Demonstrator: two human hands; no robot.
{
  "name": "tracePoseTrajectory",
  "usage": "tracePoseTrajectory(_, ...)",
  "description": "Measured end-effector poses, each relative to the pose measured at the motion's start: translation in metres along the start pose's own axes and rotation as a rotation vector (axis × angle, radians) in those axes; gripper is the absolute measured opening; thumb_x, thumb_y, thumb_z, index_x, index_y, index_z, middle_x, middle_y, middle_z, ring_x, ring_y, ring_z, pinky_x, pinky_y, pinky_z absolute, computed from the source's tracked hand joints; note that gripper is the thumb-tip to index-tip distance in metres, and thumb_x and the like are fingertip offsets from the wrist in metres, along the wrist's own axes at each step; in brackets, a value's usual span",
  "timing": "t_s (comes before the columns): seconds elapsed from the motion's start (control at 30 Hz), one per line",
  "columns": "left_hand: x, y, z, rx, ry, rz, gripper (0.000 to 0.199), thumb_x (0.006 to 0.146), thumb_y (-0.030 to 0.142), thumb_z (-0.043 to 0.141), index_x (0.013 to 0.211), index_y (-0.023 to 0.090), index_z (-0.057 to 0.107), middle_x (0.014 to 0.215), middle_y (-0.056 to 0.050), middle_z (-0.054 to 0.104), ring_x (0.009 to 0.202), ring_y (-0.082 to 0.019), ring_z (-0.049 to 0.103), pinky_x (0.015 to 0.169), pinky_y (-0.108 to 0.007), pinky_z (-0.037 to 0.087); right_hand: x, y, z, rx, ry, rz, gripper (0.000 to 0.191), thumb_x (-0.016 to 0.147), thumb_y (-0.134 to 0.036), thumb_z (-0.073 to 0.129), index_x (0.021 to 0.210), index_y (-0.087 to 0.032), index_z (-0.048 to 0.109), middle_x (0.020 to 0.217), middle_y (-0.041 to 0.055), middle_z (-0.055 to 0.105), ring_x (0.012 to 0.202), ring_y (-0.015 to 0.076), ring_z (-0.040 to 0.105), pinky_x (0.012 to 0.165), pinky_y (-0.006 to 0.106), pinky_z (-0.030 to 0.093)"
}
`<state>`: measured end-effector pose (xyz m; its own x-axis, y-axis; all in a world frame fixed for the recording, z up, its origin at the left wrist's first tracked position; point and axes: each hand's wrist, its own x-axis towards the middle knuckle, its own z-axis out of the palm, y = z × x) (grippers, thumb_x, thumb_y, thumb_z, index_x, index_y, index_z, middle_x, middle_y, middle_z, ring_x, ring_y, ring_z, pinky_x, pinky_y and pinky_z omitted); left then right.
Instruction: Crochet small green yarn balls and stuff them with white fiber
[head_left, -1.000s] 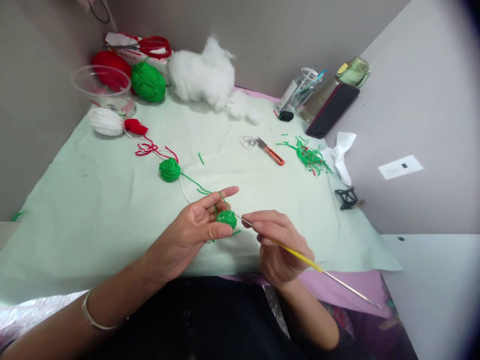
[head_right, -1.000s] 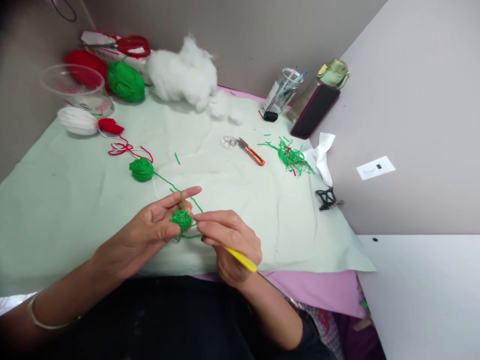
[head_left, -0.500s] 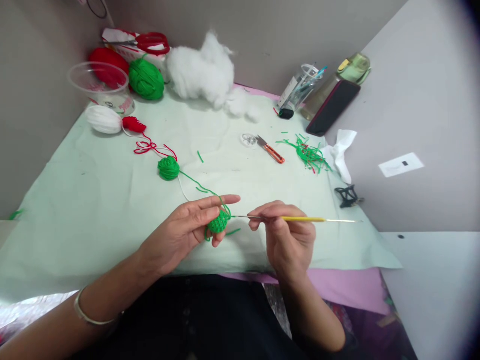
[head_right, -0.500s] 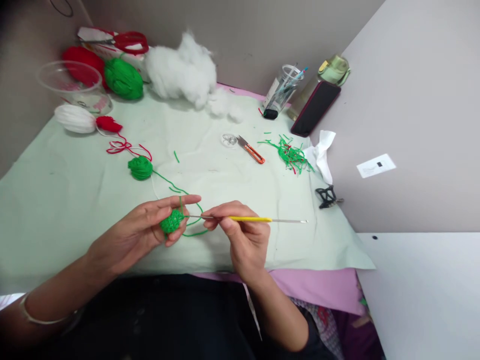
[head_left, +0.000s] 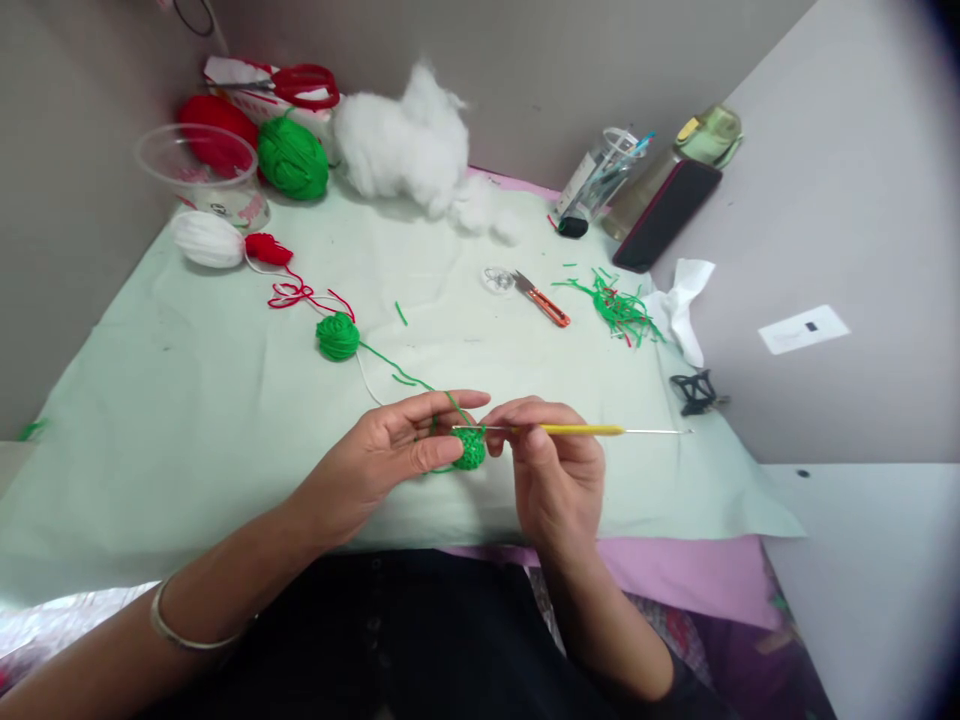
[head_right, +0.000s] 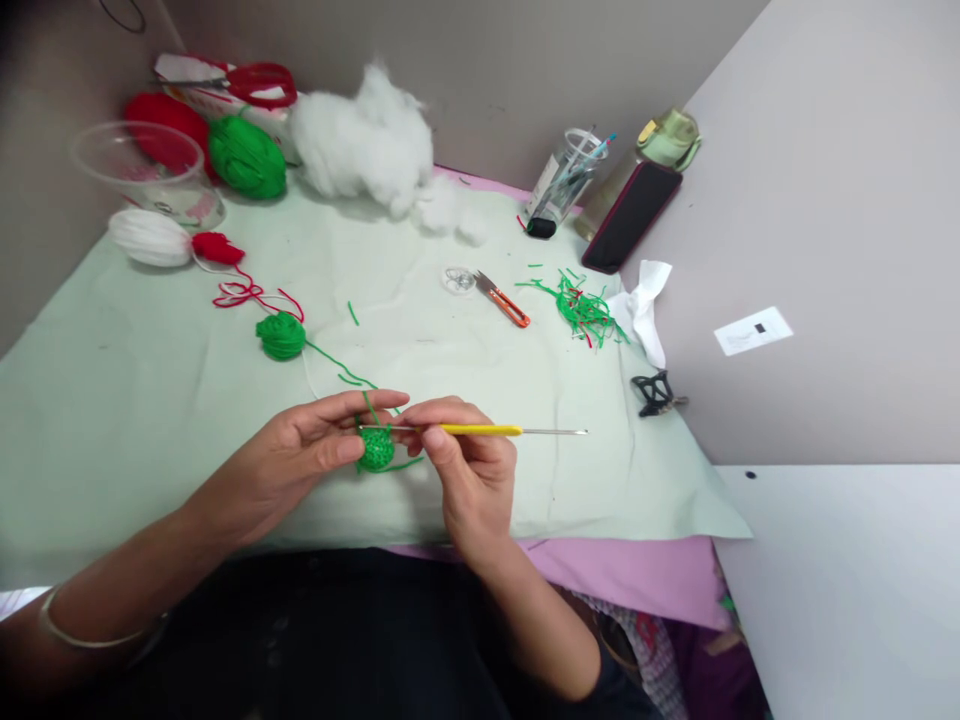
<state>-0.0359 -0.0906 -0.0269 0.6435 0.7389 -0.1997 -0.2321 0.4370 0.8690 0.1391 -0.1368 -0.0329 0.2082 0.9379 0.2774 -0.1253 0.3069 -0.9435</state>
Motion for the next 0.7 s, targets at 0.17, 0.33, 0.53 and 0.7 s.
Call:
tracePoseTrajectory(0.17, 0.0007, 0.0012, 0.0019, -0.055, 0.005, 0.003, 0.036, 0.090, 0.028, 0.074, 0.125, 0.031, 0.073, 0.110, -0.003, 0.076, 0.113, -0.021, 0.069, 0.103, -0.034, 0.049, 0.0009, 0.0016, 0.0029, -0.011, 0.012, -0.063, 0.012, 0.097, -0.028, 0.064, 0.101, -0.028, 0.076, 0.092, 0.0021, 0.074, 0.077, 0.0158, 0.068, 0.065, 0.031, 0.056)
tracePoseTrajectory(0.33, 0.0005, 0.0019, 0.0018, -0.050, 0.031, 0.000, 0.042, 0.086, 0.026, 0.078, 0.127, 0.031, 0.072, 0.111, -0.003, 0.074, 0.112, -0.021, 0.068, 0.102, -0.035, 0.050, 0.0010, 0.0013, 0.0048, -0.057, 0.011, -0.082, 0.013, 0.097, -0.026, 0.065, 0.103, -0.029, 0.076, 0.094, 0.0028, 0.075, 0.082, 0.0180, 0.069, 0.067, 0.033, 0.057)
tracePoseTrajectory(0.53, -0.0006, 0.0053, 0.0004, 0.058, 0.095, 0.042, 0.061, 0.079, 0.022, 0.084, 0.136, 0.032, 0.066, 0.108, -0.001, 0.066, 0.105, -0.018, 0.065, 0.096, -0.032, 0.052, 0.0044, -0.0050, 0.0020, -0.196, -0.116, -0.160, 0.022, 0.092, -0.014, 0.069, 0.106, -0.028, 0.078, 0.098, 0.0028, 0.077, 0.096, 0.0198, 0.071, 0.084, 0.038, 0.059)
tracePoseTrajectory(0.7, -0.0004, 0.0052, 0.0054, 0.221, 0.156, 0.147, 0.067, 0.077, 0.020, 0.084, 0.140, 0.027, 0.061, 0.098, -0.001, 0.065, 0.103, -0.018, 0.064, 0.102, -0.034, 0.050, 0.0039, -0.0010, 0.0020, -0.179, -0.091, -0.225, 0.020, 0.094, -0.017, 0.067, 0.105, -0.029, 0.079, 0.095, 0.0025, 0.079, 0.090, 0.0196, 0.071, 0.078, 0.037, 0.059)
